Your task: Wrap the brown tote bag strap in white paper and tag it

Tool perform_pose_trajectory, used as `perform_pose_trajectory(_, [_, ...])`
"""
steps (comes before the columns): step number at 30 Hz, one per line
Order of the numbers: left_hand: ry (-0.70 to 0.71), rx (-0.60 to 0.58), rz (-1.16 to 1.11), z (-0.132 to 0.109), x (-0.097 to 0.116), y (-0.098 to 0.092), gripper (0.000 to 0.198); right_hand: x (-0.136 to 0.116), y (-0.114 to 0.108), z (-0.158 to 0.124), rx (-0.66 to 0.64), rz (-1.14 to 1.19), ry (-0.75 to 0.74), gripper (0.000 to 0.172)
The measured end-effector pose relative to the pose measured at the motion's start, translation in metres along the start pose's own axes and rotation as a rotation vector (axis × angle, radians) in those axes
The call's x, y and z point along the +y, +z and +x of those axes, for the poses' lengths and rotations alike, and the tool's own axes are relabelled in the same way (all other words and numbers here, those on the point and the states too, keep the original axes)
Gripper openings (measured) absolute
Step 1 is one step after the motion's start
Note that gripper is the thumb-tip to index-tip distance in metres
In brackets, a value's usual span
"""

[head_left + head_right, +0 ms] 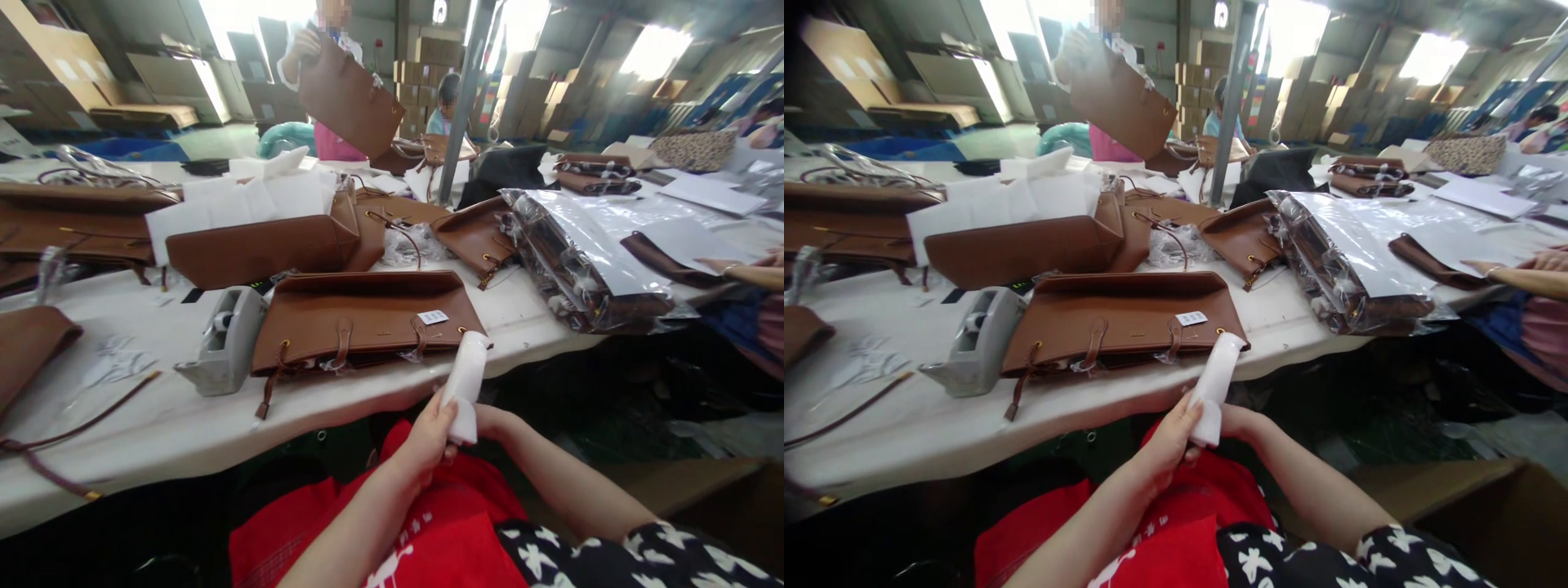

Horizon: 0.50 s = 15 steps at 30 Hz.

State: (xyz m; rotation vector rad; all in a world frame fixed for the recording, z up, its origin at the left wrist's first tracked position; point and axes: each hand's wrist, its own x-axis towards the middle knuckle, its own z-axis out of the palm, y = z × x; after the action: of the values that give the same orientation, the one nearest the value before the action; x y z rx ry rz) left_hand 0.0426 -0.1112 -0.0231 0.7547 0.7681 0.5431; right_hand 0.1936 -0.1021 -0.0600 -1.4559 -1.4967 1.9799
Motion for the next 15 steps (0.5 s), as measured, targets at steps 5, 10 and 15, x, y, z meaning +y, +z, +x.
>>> perform_pose_trajectory(5, [0.091, 0.089, 0.185, 0.007, -0.003, -0.008, 0.074, -0.031, -0.042, -0.07, -0.343, -0.08, 0.101, 0.036])
perform_pose_trajectory(10, [0.131, 0.103, 0.298, 0.008, -0.003, -0.013, 0.07, -0.082, -0.049, -0.085, 0.115, -0.193, -0.068, 0.04])
perform_pose_trajectory(15, [0.231, 0.095, 0.444, 0.005, -0.002, -0.018, 0.061, -0.094, -0.037, -0.058, 0.185, -0.43, -0.022, 0.038])
